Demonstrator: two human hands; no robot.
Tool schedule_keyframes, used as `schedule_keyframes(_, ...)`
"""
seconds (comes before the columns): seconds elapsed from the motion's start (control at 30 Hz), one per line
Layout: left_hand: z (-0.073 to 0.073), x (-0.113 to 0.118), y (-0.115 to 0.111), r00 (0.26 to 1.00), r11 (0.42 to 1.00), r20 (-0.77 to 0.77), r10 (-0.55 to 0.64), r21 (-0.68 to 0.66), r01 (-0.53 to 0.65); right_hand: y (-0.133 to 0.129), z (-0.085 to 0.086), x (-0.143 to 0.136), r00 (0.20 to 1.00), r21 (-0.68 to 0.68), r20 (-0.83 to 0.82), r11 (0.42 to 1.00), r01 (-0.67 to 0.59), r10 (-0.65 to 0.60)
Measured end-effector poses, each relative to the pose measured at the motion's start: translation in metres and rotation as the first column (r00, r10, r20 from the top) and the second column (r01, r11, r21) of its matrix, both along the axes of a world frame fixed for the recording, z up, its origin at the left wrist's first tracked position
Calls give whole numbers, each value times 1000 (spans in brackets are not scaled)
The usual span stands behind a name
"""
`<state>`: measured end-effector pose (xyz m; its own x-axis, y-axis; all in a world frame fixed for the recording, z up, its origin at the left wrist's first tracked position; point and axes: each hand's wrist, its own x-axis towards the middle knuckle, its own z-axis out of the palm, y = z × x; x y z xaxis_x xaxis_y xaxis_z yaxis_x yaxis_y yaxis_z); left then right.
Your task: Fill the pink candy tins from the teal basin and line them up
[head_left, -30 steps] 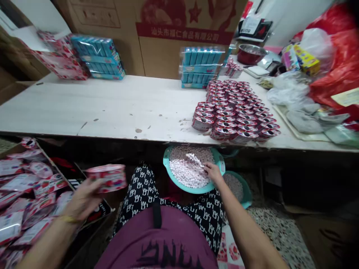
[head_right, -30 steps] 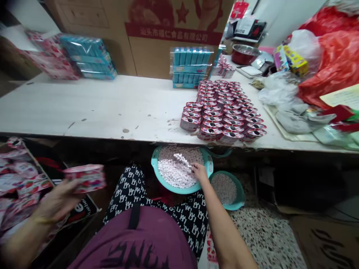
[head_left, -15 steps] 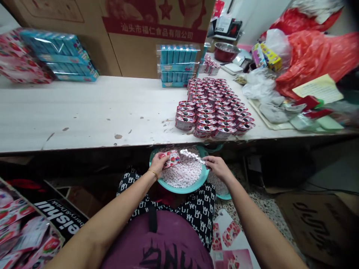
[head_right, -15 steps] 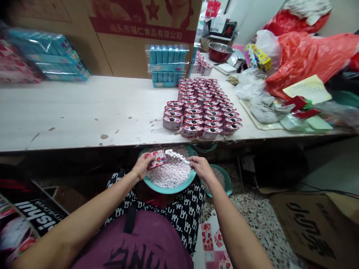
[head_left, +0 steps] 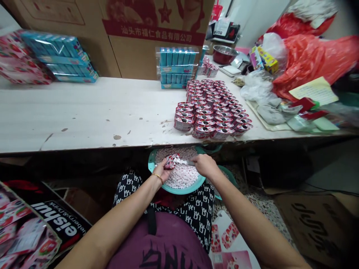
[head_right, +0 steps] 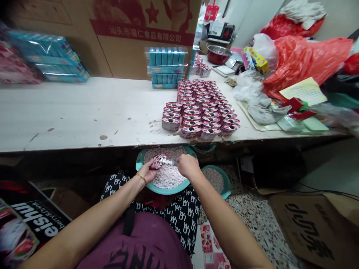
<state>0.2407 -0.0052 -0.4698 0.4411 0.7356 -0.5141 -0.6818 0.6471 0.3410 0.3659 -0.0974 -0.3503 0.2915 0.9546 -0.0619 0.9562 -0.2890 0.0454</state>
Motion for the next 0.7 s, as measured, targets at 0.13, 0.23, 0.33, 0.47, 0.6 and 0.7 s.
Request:
schedule_keyframes(0.13,0,0,2,1000,1000,-14,5,12,-5,4,27,-24,990,-49,139,998,-30,37)
schedule_keyframes(0.23,1,-7,5,999,998,-29,16,54,-15,-4,31,-10,984,-47,176,998,-29,36)
schedule_keyframes(0.33,1,-21,8,996,990,-53,68,129,-61,-12,2,21,986,-26,158,998,56,-51)
schedule_keyframes(0.47,1,-40,12,984,980,-113,135,160,-116,5,-77,35,969,73,-189,982,174,-157)
schedule_keyframes(0.6,0,-51,17,986,987,-106,128,114,-116,42,-136,18,918,153,-379,970,188,-119)
schedule_keyframes(0.7,-2,-56,20,989,988,-88,116,111,-106,52,-144,22,873,201,-484,964,175,-58)
